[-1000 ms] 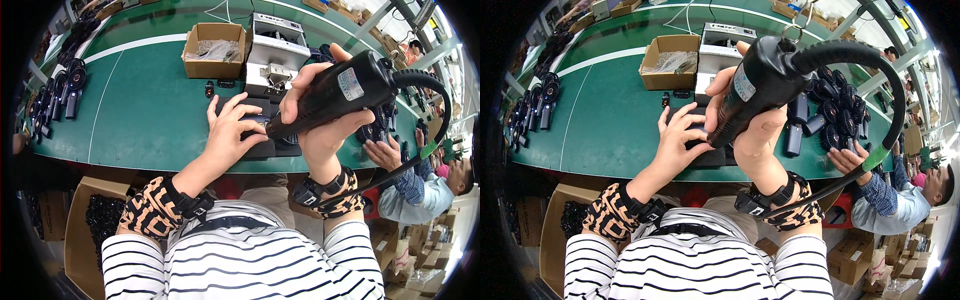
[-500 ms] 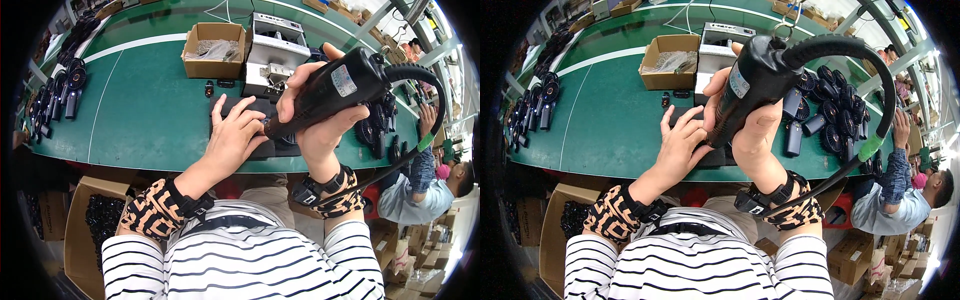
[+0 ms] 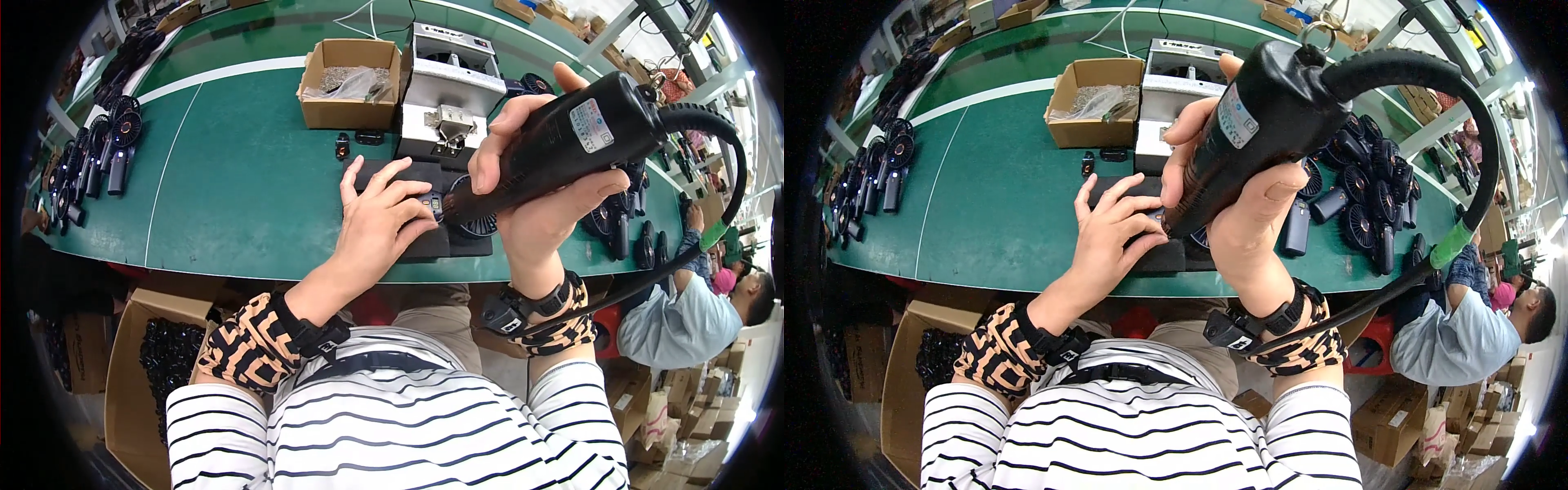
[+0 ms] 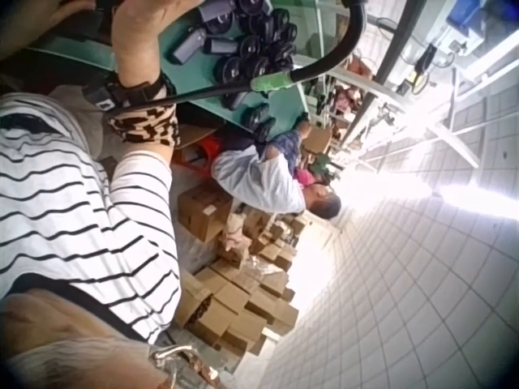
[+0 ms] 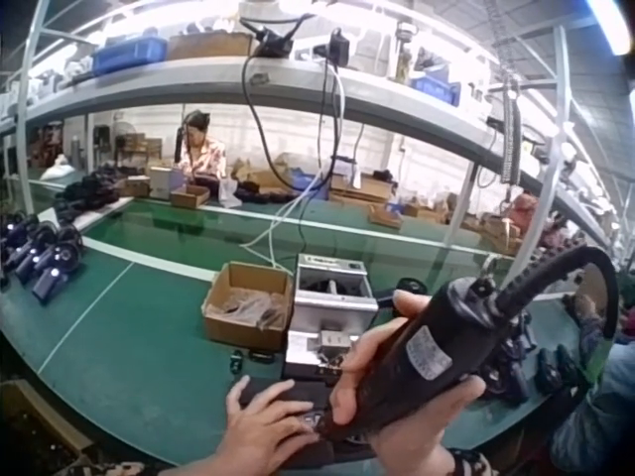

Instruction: Assembling the housing and components of portable hand fans using an electric screwdriver.

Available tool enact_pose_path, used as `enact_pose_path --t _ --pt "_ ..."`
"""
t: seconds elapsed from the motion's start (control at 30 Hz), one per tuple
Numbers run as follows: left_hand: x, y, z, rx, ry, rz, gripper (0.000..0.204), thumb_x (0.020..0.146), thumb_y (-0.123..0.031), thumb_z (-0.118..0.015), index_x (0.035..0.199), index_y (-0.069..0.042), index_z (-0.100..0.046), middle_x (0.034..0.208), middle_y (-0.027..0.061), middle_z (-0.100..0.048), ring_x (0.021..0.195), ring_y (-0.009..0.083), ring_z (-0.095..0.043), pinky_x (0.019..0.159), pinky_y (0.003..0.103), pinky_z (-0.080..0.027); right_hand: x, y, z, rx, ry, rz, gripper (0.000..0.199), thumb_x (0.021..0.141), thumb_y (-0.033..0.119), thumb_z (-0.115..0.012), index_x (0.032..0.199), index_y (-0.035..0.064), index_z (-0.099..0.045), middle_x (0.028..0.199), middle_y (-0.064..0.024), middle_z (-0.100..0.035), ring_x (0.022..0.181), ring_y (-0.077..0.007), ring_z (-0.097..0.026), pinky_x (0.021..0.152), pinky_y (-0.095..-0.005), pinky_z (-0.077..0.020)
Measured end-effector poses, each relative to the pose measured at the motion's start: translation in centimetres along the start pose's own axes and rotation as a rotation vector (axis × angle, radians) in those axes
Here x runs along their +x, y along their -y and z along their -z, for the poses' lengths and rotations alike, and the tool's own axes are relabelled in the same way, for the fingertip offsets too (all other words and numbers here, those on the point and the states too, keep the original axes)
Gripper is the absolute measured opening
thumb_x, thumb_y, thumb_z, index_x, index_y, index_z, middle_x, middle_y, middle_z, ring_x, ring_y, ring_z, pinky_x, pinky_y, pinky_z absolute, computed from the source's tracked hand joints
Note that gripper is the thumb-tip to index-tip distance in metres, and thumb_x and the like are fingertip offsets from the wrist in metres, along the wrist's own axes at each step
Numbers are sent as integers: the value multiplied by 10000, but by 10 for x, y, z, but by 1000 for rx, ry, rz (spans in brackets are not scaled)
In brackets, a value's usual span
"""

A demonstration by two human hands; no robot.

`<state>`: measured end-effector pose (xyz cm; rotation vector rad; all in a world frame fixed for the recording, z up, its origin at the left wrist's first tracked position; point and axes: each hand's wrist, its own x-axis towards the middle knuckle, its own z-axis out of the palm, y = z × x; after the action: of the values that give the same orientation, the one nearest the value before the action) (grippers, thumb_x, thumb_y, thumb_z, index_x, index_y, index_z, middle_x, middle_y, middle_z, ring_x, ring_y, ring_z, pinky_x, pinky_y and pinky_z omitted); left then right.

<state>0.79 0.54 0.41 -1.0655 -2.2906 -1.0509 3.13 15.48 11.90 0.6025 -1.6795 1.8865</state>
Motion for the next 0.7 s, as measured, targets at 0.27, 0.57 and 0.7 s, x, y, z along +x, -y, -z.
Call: enact_pose_path --t 0.27,0.57,0.7 --pt "1 -2 0 -6 -14 20 127 715 -211 -772 781 -160 -676 1024 -39 -632 1240 226 -489 1082 582 -156 -3 -3 -2 12 20 -29 1066 742 856 -366 1386 10 -284 887 -111 -548 502 -148 -539 449 -273 -461" --pt "0 0 1 -22 -40 -8 177 671 -234 -794 773 -155 -673 999 -49 -643 1210 214 -508 1074 568 -167 -5 -4 -6 11 17 -46 1070 739 858 -368 1391 15 -271 894 -109 -540 504 -145 -532 452 -271 -458" --pt "0 2 3 -56 -3 -2 176 670 -228 -795 775 -157 -673 982 -50 -651 1195 203 -521 1079 555 -166 -6 -6 -4 62 36 -61 1064 740 856 -372 1391 20 -273 895 -109 -539 507 -146 -532 453 -270 -455"
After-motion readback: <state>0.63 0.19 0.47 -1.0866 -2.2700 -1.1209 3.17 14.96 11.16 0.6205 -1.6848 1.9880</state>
